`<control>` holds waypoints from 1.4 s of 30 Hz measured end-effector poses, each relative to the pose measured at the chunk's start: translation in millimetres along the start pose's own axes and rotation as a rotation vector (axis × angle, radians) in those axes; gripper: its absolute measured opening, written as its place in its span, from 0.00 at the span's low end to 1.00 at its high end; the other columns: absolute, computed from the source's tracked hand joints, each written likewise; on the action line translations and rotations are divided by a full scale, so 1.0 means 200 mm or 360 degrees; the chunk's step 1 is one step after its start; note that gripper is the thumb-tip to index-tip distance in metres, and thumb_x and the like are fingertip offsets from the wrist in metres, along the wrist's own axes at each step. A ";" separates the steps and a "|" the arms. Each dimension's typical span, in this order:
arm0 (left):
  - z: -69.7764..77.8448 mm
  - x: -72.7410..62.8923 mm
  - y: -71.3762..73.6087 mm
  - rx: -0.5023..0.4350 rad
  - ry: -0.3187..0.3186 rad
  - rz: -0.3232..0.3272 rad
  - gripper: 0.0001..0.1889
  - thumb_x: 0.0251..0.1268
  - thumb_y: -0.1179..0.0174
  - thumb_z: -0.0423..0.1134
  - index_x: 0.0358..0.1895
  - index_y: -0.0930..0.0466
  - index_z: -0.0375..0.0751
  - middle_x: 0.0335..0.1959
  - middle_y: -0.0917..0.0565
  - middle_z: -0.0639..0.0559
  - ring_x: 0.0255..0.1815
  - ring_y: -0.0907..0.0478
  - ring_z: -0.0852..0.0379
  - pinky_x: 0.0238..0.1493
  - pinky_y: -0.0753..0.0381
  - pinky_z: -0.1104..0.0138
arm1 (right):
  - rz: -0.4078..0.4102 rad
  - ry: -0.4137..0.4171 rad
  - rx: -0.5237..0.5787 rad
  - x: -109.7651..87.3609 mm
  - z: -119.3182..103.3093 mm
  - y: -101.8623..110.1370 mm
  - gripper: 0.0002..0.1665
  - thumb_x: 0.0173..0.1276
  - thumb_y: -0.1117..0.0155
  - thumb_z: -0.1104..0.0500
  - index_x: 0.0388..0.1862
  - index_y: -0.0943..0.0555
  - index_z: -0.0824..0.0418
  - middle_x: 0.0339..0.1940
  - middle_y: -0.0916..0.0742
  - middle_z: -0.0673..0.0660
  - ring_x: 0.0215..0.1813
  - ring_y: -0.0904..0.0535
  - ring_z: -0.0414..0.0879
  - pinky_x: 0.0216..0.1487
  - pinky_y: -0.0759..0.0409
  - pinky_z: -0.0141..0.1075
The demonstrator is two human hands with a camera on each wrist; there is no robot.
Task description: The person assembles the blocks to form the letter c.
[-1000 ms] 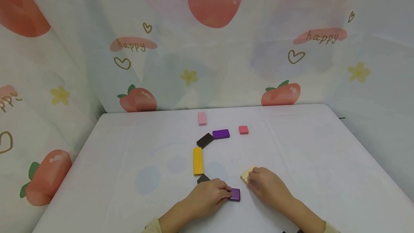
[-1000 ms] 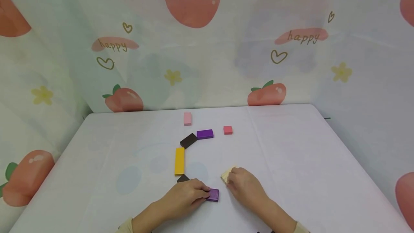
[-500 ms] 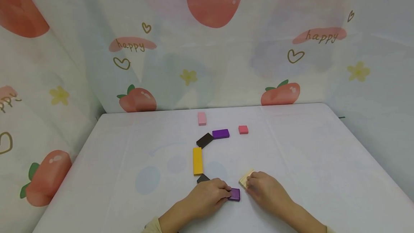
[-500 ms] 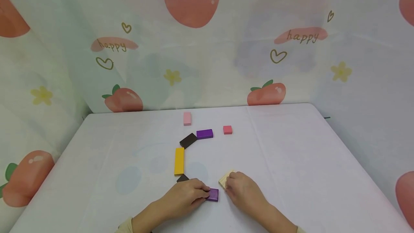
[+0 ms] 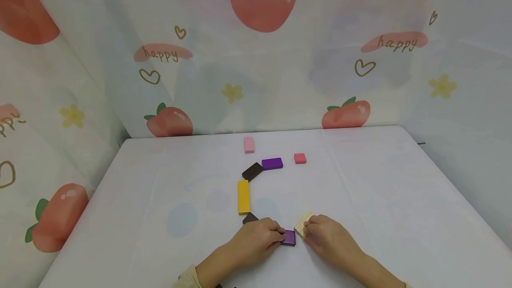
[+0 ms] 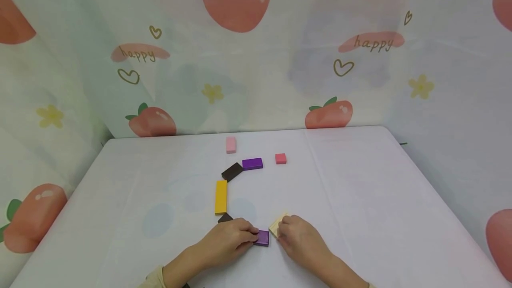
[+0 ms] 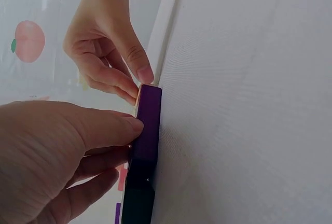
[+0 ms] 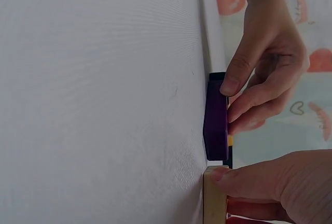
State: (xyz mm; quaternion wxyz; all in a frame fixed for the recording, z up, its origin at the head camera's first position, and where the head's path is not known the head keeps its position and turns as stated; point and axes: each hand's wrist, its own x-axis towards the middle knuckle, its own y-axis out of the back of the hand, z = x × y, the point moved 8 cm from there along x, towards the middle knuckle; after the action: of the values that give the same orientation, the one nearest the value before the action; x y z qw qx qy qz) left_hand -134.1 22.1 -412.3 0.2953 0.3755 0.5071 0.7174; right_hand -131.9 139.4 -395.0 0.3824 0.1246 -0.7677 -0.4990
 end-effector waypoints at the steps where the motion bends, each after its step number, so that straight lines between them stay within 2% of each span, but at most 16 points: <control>1: 0.00 0.00 0.00 0.0002 0.0000 -0.0002 0.07 0.58 0.37 0.38 0.39 0.14 0.47 0.40 0.20 0.61 0.43 0.26 0.69 0.42 0.29 0.82 | 0.0006 0.0008 0.0001 0.00 0.00 0.00 0.12 0.39 0.24 0.64 0.22 0.20 0.57 0.27 0.20 0.46 0.30 0.25 0.39 0.32 0.23 0.31; 23: 0.00 0.01 -0.02 0.0011 0.0002 -0.0014 0.06 0.59 0.38 0.38 0.39 0.14 0.47 0.40 0.20 0.61 0.43 0.26 0.69 0.43 0.29 0.82 | 0.0038 0.0083 -0.0013 -0.02 -0.03 0.01 0.13 0.38 0.23 0.64 0.22 0.20 0.57 0.27 0.20 0.46 0.31 0.26 0.38 0.33 0.25 0.28; 29: 0.00 0.00 -0.01 0.0018 -0.0011 0.0018 0.06 0.59 0.38 0.38 0.39 0.14 0.47 0.39 0.20 0.62 0.43 0.26 0.69 0.43 0.29 0.82 | -0.0048 0.0090 0.0012 0.00 -0.02 0.02 0.16 0.37 0.22 0.63 0.26 0.19 0.58 0.30 0.20 0.46 0.34 0.24 0.40 0.35 0.23 0.29; 35: 0.00 0.00 0.00 0.0021 -0.0017 0.0017 0.06 0.59 0.38 0.38 0.39 0.14 0.47 0.40 0.20 0.62 0.43 0.26 0.69 0.43 0.29 0.82 | -0.0172 0.0148 0.0152 0.03 -0.03 0.01 0.22 0.39 0.23 0.66 0.37 0.17 0.62 0.41 0.18 0.52 0.45 0.22 0.46 0.42 0.21 0.35; 39: 0.00 0.01 -0.01 0.0024 -0.0014 0.0012 0.07 0.59 0.38 0.39 0.39 0.14 0.47 0.39 0.20 0.62 0.43 0.25 0.69 0.44 0.29 0.82 | -0.0309 0.0209 0.0220 0.05 -0.04 -0.02 0.24 0.41 0.26 0.70 0.42 0.18 0.65 0.45 0.18 0.54 0.48 0.23 0.48 0.45 0.21 0.37; 42: 0.00 0.01 -0.01 0.0018 -0.0010 0.0009 0.07 0.59 0.38 0.39 0.39 0.14 0.47 0.39 0.19 0.61 0.43 0.25 0.69 0.43 0.29 0.82 | -0.0426 0.0187 0.0280 0.06 -0.02 -0.05 0.22 0.45 0.28 0.72 0.43 0.18 0.65 0.45 0.18 0.54 0.49 0.23 0.47 0.46 0.22 0.38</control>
State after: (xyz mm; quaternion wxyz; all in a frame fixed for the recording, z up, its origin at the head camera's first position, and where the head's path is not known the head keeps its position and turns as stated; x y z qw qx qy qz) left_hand -135.3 23.2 -413.0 0.2927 0.3810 0.5092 0.7141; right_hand -139.0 124.4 -396.4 0.3444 0.2875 -0.7612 -0.4682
